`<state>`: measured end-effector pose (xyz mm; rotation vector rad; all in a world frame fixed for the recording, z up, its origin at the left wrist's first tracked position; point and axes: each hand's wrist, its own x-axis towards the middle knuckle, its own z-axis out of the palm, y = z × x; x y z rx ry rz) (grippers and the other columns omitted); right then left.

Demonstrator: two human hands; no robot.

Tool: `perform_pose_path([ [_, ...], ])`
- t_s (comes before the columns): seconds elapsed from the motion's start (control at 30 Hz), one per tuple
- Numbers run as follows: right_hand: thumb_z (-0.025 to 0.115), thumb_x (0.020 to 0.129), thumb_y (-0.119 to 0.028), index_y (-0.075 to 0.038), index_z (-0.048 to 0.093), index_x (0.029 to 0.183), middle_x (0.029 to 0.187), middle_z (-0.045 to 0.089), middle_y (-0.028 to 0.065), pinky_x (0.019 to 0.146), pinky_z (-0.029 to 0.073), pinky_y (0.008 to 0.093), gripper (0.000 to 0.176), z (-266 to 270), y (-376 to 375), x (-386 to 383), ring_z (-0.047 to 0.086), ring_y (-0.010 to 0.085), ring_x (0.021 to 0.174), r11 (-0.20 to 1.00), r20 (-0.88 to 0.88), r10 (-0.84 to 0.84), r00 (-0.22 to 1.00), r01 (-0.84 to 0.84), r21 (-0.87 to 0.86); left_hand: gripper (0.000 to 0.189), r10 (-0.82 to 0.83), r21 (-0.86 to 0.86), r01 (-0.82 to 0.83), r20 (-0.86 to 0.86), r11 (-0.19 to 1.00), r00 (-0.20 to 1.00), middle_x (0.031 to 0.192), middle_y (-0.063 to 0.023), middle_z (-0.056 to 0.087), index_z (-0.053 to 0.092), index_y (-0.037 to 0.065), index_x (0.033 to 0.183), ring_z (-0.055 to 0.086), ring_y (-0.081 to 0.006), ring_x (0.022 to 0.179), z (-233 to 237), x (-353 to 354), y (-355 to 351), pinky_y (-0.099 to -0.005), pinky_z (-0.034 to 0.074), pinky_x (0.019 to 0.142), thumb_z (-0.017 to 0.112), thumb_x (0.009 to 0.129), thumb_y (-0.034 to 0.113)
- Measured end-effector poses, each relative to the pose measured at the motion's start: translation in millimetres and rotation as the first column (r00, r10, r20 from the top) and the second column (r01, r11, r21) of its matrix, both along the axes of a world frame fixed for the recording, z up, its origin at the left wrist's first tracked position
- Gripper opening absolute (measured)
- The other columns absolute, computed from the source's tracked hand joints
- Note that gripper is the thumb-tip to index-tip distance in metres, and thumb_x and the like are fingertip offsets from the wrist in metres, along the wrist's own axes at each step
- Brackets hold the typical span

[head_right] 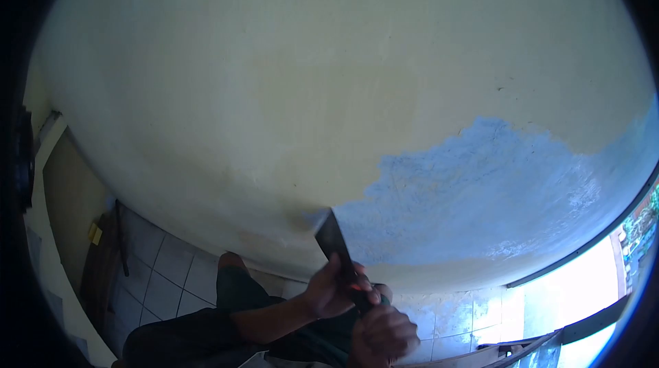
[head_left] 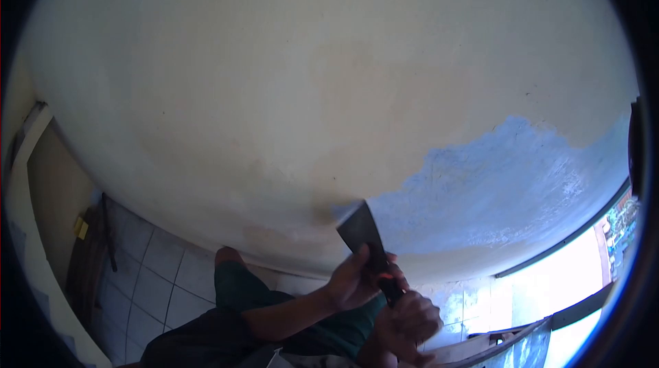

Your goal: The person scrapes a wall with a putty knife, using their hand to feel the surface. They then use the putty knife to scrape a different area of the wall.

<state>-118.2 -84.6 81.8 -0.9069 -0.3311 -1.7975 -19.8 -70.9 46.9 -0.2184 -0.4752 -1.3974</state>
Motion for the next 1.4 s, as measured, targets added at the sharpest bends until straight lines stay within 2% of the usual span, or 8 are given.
perform_pose_path([
  [0.13, 0.055, 0.08, -0.049, -0.015, 0.032, 0.054, 0.048, 0.031, -0.0009, 0.05, 0.033, 0.025, 0.049, 0.3, -1.1, 17.5, 0.035, 0.0114, 0.047, 0.999, 0.008, 0.036, 0.999, -0.036, -0.041, 0.054, -0.048, -0.032, 0.046, -0.075, 0.998, 0.996, 0.105, -0.017, 0.064, 0.054, 0.005, 0.12, 0.058, -0.0336, 0.104, -6.2, -8.5, 1.3, -0.0463, 0.039, 0.095, 0.034, 0.096, 0.05],
  [0.23, 0.056, 0.08, -0.047, -0.016, 0.03, 0.054, 0.047, 0.029, -0.0016, 0.049, 0.032, 0.0247, 0.048, -16.4, 9.3, -12.4, 0.034, 0.0103, 0.046, 0.98, -0.103, -0.076, 0.992, 0.093, 0.177, 0.054, -0.037, -0.035, 0.036, -0.012, 0.999, 0.999, 0.105, -0.0176, 0.063, 0.054, 0.005, 0.12, 0.058, -0.0334, 0.104, 2.3, 0.9, 2.5, -0.0456, 0.039, 0.095, 0.034, 0.096, 0.05],
  [0.33, 0.052, 0.081, -0.05, -0.013, 0.033, 0.058, 0.059, 0.039, 0.0015, 0.053, 0.036, 0.0308, 0.048, 10.1, -3.0, 19.1, 0.038, 0.0168, 0.052, 0.988, -0.007, 0.01, 1.0, -0.011, -0.155, 0.054, -0.048, 0.012, 0.049, -0.075, 0.999, 0.996, 0.106, -0.0172, 0.064, 0.055, 0.006, 0.119, 0.058, -0.035, 0.105, -3.9, -8.5, 6.5, -0.047, 0.038, 0.095, 0.032, 0.096, 0.05],
  [0.47, 0.05, 0.08, -0.055, -0.013, 0.04, 0.06, 0.061, 0.04, 0.0019, 0.056, 0.032, 0.035, 0.048, -4.7, 16.2, -4.5, 0.04, 0.0184, 0.059, 0.998, -0.054, -0.05, 0.997, 0.052, 0.046, 0.054, -0.072, 0.015, 0.072, -0.009, 0.997, 0.997, 0.106, -0.0158, 0.064, 0.055, 0.006, 0.119, 0.058, -0.0345, 0.105, 1.0, -3.2, 6.8, -0.0462, 0.038, 0.095, 0.033, 0.096, 0.05],
  [0.77, 0.05, 0.08, -0.058, -0.011, 0.05, 0.071, 0.072, 0.045, 0.0024, 0.063, 0.036, 0.0346, 0.048, 1.7, -3.6, 11.8, 0.044, 0.0186, 0.066, 0.979, -0.062, 0.042, 0.997, -0.053, -0.198, 0.054, -0.031, -0.039, 0.03, -0.012, 0.999, 0.999, 0.107, -0.0161, 0.064, 0.055, 0.002, 0.118, 0.058, -0.0335, 0.106, 0.4, 4.7, 5.2, -0.045, 0.039, 0.096, 0.037, 0.096, 0.048],
  [0.8, 0.05, 0.08, -0.057, -0.012, 0.046, 0.068, 0.07, 0.044, 0.0025, 0.063, 0.036, 0.0347, 0.047, 2.1, 7.2, 11.9, 0.044, 0.0186, 0.065, 0.999, -0.061, 0.033, 0.998, -0.035, -0.038, 0.054, -0.012, -0.051, 0.01, -0.024, 0.999, 1.0, 0.107, -0.0164, 0.064, 0.055, 0.002, 0.118, 0.058, -0.0337, 0.105, -2.7, 7.0, 1.5, -0.045, 0.039, 0.096, 0.038, 0.096, 0.048],
  [1.03, 0.05, 0.083, -0.054, -0.014, 0.044, 0.065, 0.069, 0.043, 0.0013, 0.061, 0.037, 0.0336, 0.044, 2.0, 7.7, 2.6, 0.043, 0.0183, 0.064, 0.998, -0.138, 0.007, 0.99, -0.016, -0.064, 0.052, -0.017, -0.013, 0.016, -0.021, 1.0, 1.0, 0.105, -0.0172, 0.064, 0.055, 0.001, 0.118, 0.059, -0.0336, 0.104, -0.4, 1.8, 3.2, -0.0443, 0.041, 0.095, 0.04, 0.096, 0.046],
  [1.4, 0.052, 0.083, -0.056, -0.012, 0.044, 0.066, 0.067, 0.043, 0.0015, 0.06, 0.034, 0.0316, 0.048, 1.3, -0.1, 4.4, 0.042, 0.0162, 0.063, 0.996, 0.016, 0.018, 1.0, -0.017, -0.091, 0.052, -0.05, 0.048, 0.048, 0.024, 0.998, 0.998, 0.105, -0.0165, 0.064, 0.056, 0.002, 0.114, 0.06, -0.0328, 0.102, 11.7, -4.4, 1.8, -0.0435, 0.042, 0.094, 0.041, 0.095, 0.047],
])
